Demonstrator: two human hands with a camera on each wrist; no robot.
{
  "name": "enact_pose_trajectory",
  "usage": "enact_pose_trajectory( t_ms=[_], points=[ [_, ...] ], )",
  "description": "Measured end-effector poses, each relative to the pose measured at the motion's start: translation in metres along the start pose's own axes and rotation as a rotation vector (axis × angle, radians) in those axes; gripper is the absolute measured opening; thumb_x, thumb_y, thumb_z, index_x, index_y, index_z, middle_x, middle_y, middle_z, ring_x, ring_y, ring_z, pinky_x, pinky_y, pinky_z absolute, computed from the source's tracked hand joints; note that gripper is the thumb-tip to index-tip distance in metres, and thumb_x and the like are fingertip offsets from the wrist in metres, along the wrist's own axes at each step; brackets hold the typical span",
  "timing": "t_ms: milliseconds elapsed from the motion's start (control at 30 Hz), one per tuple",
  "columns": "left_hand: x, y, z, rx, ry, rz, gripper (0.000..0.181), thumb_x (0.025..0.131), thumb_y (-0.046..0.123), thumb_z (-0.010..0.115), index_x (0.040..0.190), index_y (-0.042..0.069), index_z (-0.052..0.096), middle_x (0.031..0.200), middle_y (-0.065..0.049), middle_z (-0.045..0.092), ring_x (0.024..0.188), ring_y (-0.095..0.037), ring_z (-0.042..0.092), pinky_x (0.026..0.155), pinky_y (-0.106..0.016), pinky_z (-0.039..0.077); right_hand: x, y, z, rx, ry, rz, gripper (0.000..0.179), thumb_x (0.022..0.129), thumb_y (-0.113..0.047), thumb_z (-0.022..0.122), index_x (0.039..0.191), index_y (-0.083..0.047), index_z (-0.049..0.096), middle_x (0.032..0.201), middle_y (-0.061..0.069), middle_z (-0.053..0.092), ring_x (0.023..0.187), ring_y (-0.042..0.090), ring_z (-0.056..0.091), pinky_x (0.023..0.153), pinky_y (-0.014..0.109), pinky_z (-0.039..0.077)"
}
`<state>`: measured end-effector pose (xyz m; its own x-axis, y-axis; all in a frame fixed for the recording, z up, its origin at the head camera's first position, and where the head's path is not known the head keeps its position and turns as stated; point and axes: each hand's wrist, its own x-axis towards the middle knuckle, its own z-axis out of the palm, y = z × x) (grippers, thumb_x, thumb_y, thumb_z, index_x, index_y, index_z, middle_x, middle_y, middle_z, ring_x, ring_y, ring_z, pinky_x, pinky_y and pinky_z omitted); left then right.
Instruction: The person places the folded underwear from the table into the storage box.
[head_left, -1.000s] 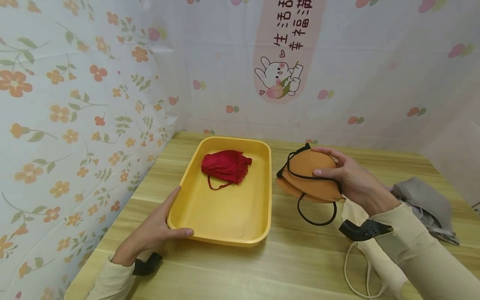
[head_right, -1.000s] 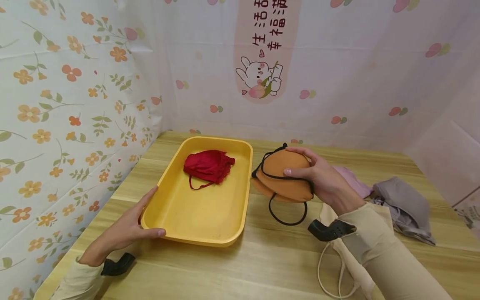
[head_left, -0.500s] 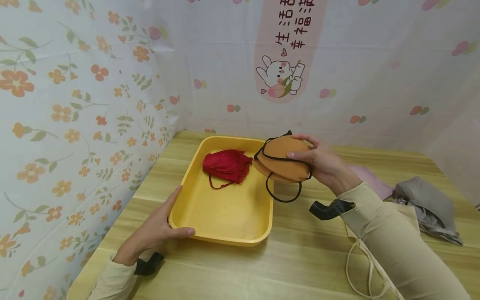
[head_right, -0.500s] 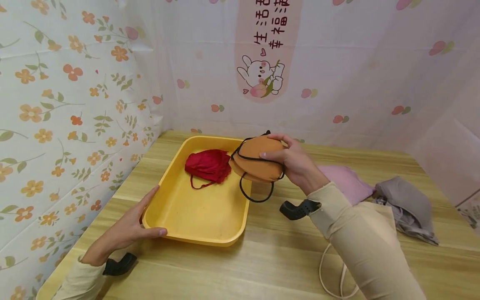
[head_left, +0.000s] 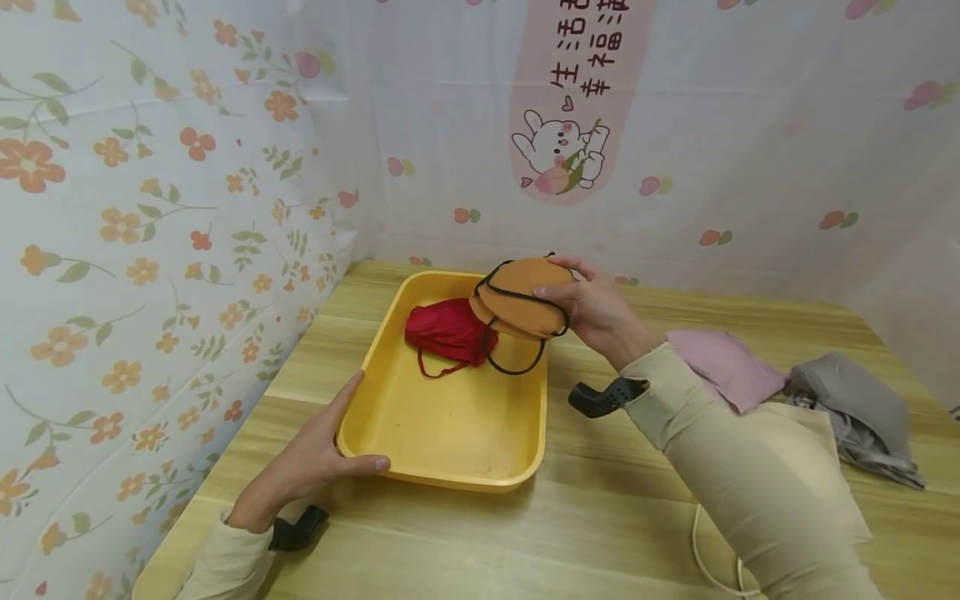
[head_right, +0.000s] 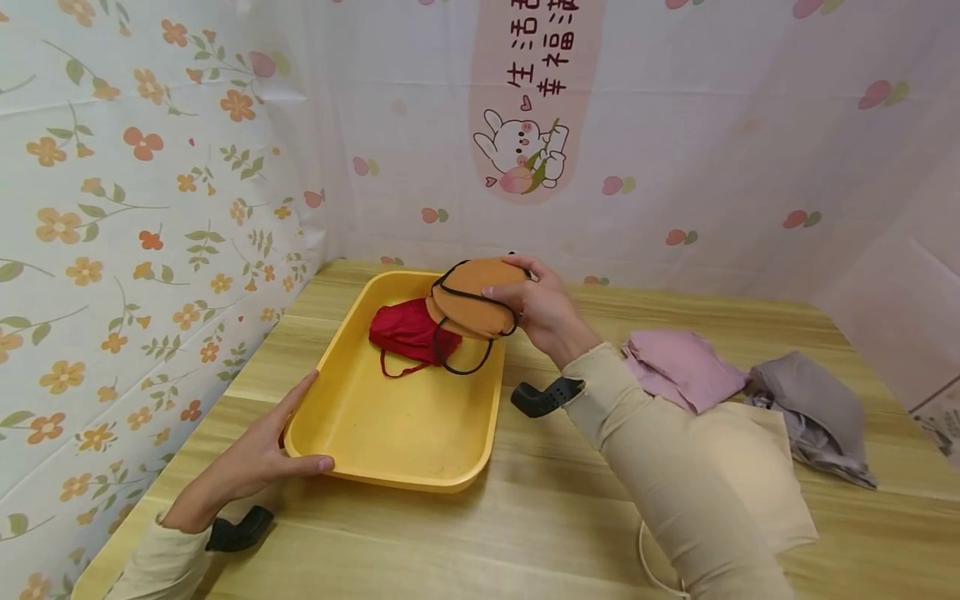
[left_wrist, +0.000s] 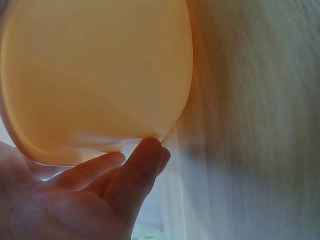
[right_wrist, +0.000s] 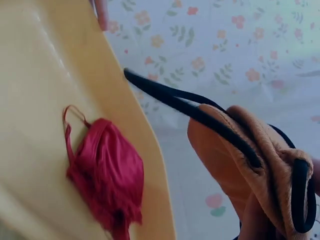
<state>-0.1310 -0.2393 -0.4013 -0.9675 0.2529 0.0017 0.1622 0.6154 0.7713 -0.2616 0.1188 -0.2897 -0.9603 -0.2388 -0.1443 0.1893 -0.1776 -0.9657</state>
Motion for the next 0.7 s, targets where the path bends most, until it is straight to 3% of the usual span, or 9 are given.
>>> enact_pose_trajectory(
  t_ms=[133,233,367,567,700],
  points=[
    [0.000,-0.001,0.001,-0.012,0.000,0.005,0.121,0.075,0.037,0.087,0.162,0.005,0.008,0.162,-0.024,0.030,0.133,-0.035,0.049,0.114,-0.060,0.034,0.011,0.007,0.016,0.039,0.020,0.007,0.058,0.095,0.004,0.059,0.146,-0.015,0.037,0.124,-0.001,0.052,0.089,0.009,0.063,0.074,0.025,0.052],
    [0.000,0.000,0.000,-0.002,0.000,0.012,0.121,0.075,0.037,0.087,0.162,0.006,0.008,0.162,-0.023,0.032,0.131,-0.033,0.051,0.113,-0.052,0.038,0.018,0.013,0.028,0.057,0.029,0.020,0.059,0.095,0.004,0.059,0.147,-0.015,0.038,0.122,0.000,0.052,0.084,0.010,0.063,0.073,0.026,0.052],
    [0.000,0.001,-0.002,0.012,0.001,0.011,0.122,0.075,0.037,0.087,0.162,0.007,0.008,0.161,-0.022,0.033,0.129,-0.029,0.053,0.110,-0.045,0.042,0.029,0.022,0.040,0.080,0.051,0.042,0.060,0.095,0.005,0.060,0.147,-0.015,0.040,0.130,0.004,0.048,0.085,0.013,0.058,0.073,0.025,0.050],
    [0.000,0.000,-0.001,0.004,0.004,0.012,0.121,0.076,0.037,0.087,0.162,0.006,0.008,0.162,-0.023,0.031,0.132,-0.032,0.051,0.112,-0.051,0.039,0.043,0.034,0.048,0.137,0.097,0.069,0.059,0.095,0.006,0.059,0.147,-0.015,0.041,0.146,0.006,0.041,0.086,0.014,0.050,0.069,0.024,0.044],
    [0.000,-0.002,0.001,0.011,0.008,0.001,0.121,0.075,0.038,0.087,0.162,0.007,0.009,0.162,-0.021,0.031,0.132,-0.031,0.051,0.112,-0.041,0.040,0.050,0.044,0.055,0.159,0.106,0.094,0.063,0.095,0.007,0.057,0.151,-0.015,0.038,0.142,0.007,0.043,0.082,0.014,0.049,0.067,0.024,0.042]
  ],
)
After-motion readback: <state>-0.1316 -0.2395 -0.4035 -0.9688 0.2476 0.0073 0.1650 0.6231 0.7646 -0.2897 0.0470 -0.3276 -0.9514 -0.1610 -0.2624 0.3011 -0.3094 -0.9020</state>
